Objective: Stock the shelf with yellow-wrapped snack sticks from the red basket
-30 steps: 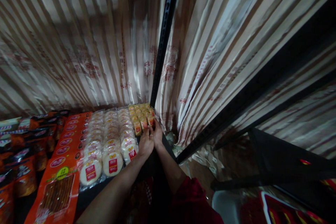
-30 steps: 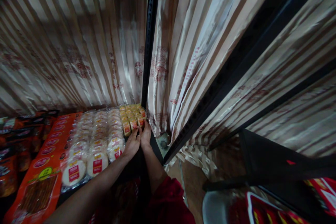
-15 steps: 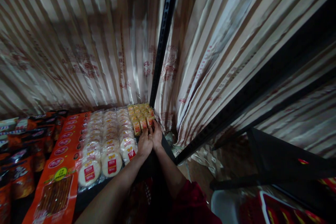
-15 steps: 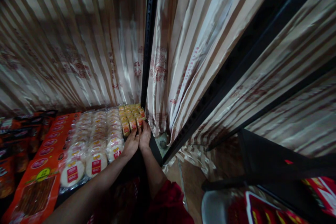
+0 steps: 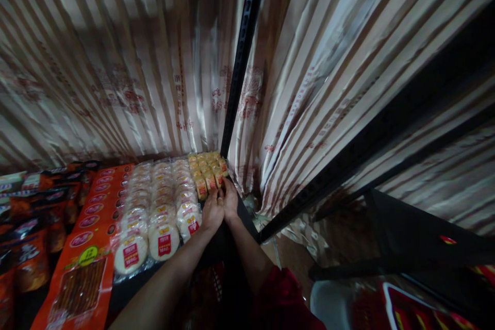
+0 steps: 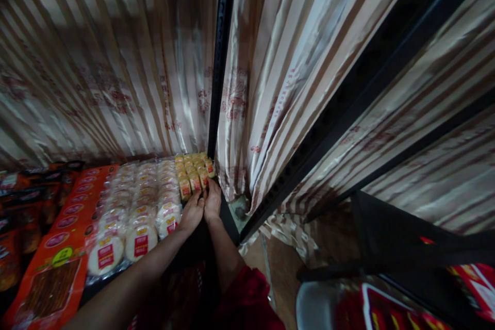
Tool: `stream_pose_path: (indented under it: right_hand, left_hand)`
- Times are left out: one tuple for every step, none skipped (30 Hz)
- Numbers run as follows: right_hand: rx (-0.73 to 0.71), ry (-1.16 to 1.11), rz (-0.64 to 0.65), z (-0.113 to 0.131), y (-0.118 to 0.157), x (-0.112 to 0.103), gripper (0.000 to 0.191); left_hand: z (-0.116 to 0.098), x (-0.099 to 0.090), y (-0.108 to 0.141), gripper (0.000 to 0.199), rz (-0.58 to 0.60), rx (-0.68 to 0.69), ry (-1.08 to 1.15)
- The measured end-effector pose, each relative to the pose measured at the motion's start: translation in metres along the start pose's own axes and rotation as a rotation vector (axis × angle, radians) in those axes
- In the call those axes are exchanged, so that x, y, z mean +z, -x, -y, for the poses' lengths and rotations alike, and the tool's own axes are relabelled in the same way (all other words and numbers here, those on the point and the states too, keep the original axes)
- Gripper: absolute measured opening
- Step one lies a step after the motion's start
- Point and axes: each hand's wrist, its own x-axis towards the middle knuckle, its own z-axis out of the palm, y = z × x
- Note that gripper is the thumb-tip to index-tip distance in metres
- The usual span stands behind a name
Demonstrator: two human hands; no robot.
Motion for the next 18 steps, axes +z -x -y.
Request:
stream_pose_path:
  right_hand:
    - [-0.002, 0.001, 0.008, 0.000, 0.000, 0.000, 0.050]
    - [-0.003, 0.002, 0.012, -0.001, 0.000, 0.001, 0.051]
    - [-0.004, 0.004, 0.014, -0.002, 0.000, 0.001, 0.052]
    - [-0.004, 0.006, 0.015, -0.003, 0.000, 0.002, 0.052]
    - [-0.004, 0.009, 0.015, -0.004, 0.000, 0.002, 0.053]
    - [-0.006, 0.013, 0.016, -0.006, 0.000, 0.003, 0.054]
    - [-0.010, 0.016, 0.015, -0.008, 0.000, 0.003, 0.054]
    - [-0.016, 0.021, 0.012, -0.009, 0.000, 0.004, 0.055]
    - [-0.024, 0.027, 0.007, -0.011, 0.001, 0.004, 0.055]
    - [-0.032, 0.035, -0.001, -0.012, 0.001, 0.004, 0.054]
    - [-0.039, 0.042, -0.010, -0.014, 0.001, 0.004, 0.053]
    - [-0.044, 0.048, -0.018, -0.014, 0.000, 0.004, 0.053]
    - [-0.049, 0.051, -0.025, -0.015, 0.000, 0.004, 0.052]
    - [-0.054, 0.049, -0.030, -0.015, 0.000, 0.003, 0.051]
    - [-0.060, 0.042, -0.035, -0.014, -0.001, 0.003, 0.050]
    - [-0.068, 0.033, -0.038, -0.014, -0.001, 0.002, 0.049]
    - [-0.077, 0.021, -0.038, -0.013, -0.001, 0.001, 0.048]
    - [-0.083, 0.009, -0.037, -0.012, -0.001, -0.001, 0.046]
  left_hand:
    - [0.000, 0.000, 0.000, 0.046, -0.018, 0.000, 0.010]
    - [0.000, 0.001, 0.000, 0.046, -0.029, -0.002, 0.013]
    - [0.000, 0.001, 0.000, 0.046, -0.030, -0.003, 0.010]
    - [-0.001, 0.002, 0.000, 0.047, -0.022, -0.003, 0.003]
    - [-0.001, 0.002, 0.000, 0.047, -0.012, 0.001, -0.006]
    - [-0.001, 0.003, 0.000, 0.047, -0.003, 0.005, -0.014]
    - [-0.002, 0.003, 0.001, 0.047, 0.004, 0.011, -0.020]
    - [-0.002, 0.003, 0.001, 0.046, 0.005, 0.018, -0.021]
    - [-0.002, 0.004, 0.001, 0.046, 0.002, 0.025, -0.017]
    - [-0.002, 0.004, 0.001, 0.045, -0.003, 0.032, -0.013]
    - [-0.002, 0.005, 0.001, 0.044, -0.010, 0.038, -0.010]
    - [-0.002, 0.005, 0.001, 0.044, -0.015, 0.043, -0.007]
    - [-0.002, 0.005, 0.001, 0.044, -0.019, 0.044, -0.008]
    - [-0.002, 0.006, 0.001, 0.044, -0.019, 0.043, -0.012]
    - [-0.002, 0.006, 0.001, 0.044, -0.015, 0.041, -0.019]
    - [-0.003, 0.005, 0.002, 0.044, -0.011, 0.040, -0.027]
    - [-0.003, 0.005, 0.003, 0.044, -0.009, 0.041, -0.034]
    - [-0.004, 0.005, 0.004, 0.044, -0.011, 0.044, -0.041]
